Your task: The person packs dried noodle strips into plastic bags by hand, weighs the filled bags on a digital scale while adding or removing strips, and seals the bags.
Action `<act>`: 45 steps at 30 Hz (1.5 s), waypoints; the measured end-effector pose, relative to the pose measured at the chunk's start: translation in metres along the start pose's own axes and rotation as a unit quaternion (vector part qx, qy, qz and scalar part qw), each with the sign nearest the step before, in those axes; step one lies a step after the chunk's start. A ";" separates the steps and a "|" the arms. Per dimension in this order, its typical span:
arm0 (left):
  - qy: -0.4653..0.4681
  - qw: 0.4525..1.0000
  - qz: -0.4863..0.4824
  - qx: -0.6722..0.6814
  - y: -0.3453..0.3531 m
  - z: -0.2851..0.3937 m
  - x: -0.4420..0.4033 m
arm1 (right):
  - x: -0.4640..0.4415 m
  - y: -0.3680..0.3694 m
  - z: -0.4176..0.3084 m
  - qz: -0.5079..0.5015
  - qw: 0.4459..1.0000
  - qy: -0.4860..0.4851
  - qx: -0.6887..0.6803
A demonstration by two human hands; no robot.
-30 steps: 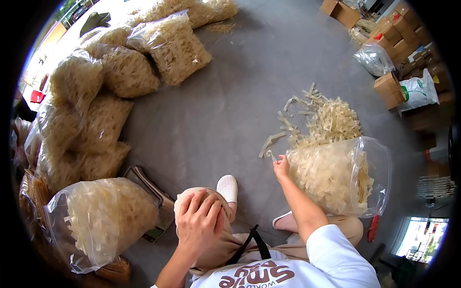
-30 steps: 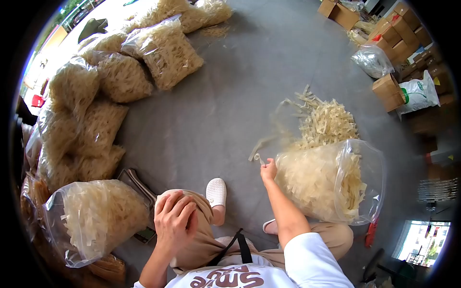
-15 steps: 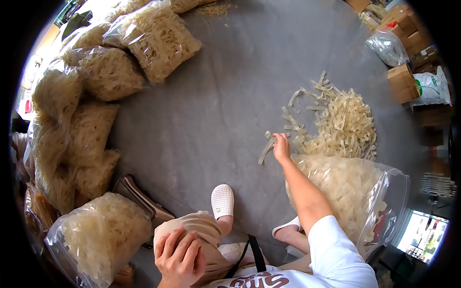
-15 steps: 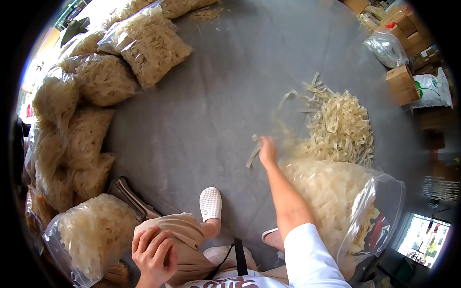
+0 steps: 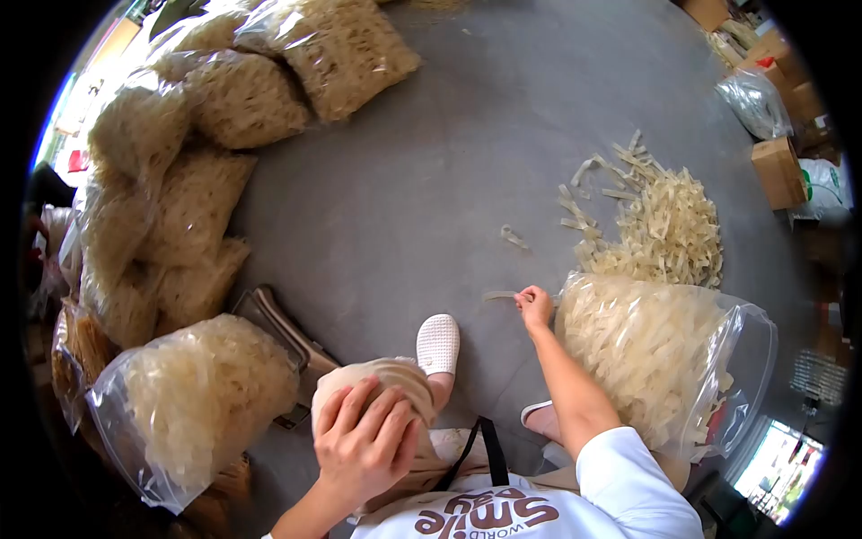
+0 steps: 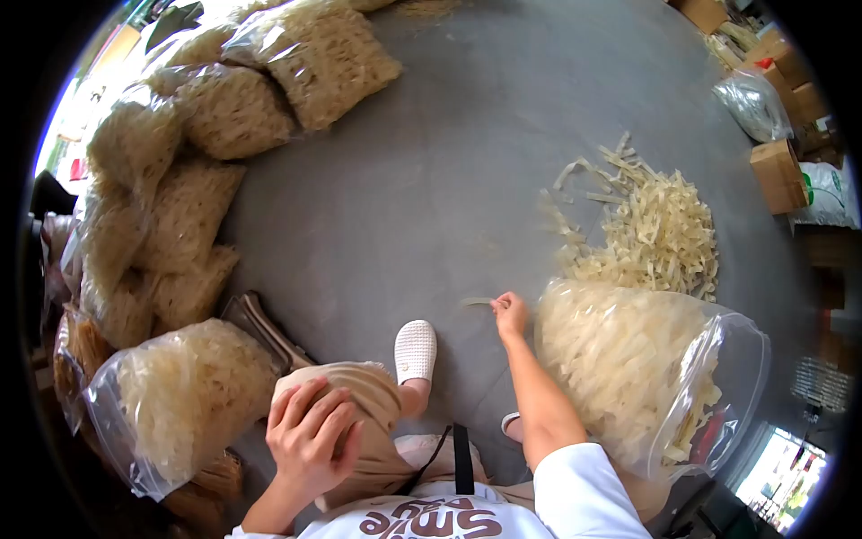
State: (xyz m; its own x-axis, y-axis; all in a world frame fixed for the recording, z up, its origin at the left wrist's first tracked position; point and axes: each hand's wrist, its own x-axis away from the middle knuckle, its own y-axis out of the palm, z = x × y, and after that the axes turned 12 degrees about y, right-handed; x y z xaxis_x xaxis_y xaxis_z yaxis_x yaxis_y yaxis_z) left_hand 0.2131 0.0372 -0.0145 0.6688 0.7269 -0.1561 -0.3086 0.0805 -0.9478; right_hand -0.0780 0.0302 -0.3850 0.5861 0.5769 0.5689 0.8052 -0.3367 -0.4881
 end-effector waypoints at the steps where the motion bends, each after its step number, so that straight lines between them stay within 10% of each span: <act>1: 0.006 1.000 0.013 0.010 0.000 0.002 0.001 | 0.002 0.000 0.007 0.000 1.000 0.005 -0.023; 9: 0.064 0.994 0.083 -0.012 0.008 0.011 0.018 | 0.057 -0.028 -0.063 -0.085 0.986 -0.068 -0.127; 17: 0.096 0.984 0.143 -0.037 0.020 0.016 0.028 | 0.256 -0.035 -0.301 -0.127 0.897 -0.413 -0.092; 23: 0.123 0.975 0.180 -0.045 0.029 0.014 0.034 | 0.441 0.004 -0.380 -0.183 0.632 -0.743 -0.121; 27: 0.062 0.940 0.216 0.256 0.039 0.014 0.035 | 0.510 0.057 -0.388 -0.155 0.486 -0.859 -0.027; 29: 0.074 0.942 0.207 0.253 0.034 0.009 0.041 | 0.517 0.089 -0.376 -0.242 0.483 -0.829 0.146; 34: 0.135 0.914 0.368 0.102 0.066 0.004 0.036 | 0.505 0.077 -0.364 -0.271 0.503 -0.815 0.096; 37: 0.112 0.916 0.311 0.226 0.048 0.006 0.038 | 0.481 0.057 -0.368 -0.272 0.559 -0.782 0.047; 45: 0.137 0.967 0.215 0.010 0.039 0.013 0.034 | 0.436 0.005 -0.368 -0.233 0.709 -0.664 0.041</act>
State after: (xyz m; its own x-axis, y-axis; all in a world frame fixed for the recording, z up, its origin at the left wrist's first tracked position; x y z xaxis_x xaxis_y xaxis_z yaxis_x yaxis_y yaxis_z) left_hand 0.2150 0.0734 -0.0531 0.6299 0.4879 -0.6043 -0.6087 -0.1733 -0.7743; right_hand 0.2147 0.0058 0.1039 -0.3879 0.8221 -0.4167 0.8435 0.1343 -0.5201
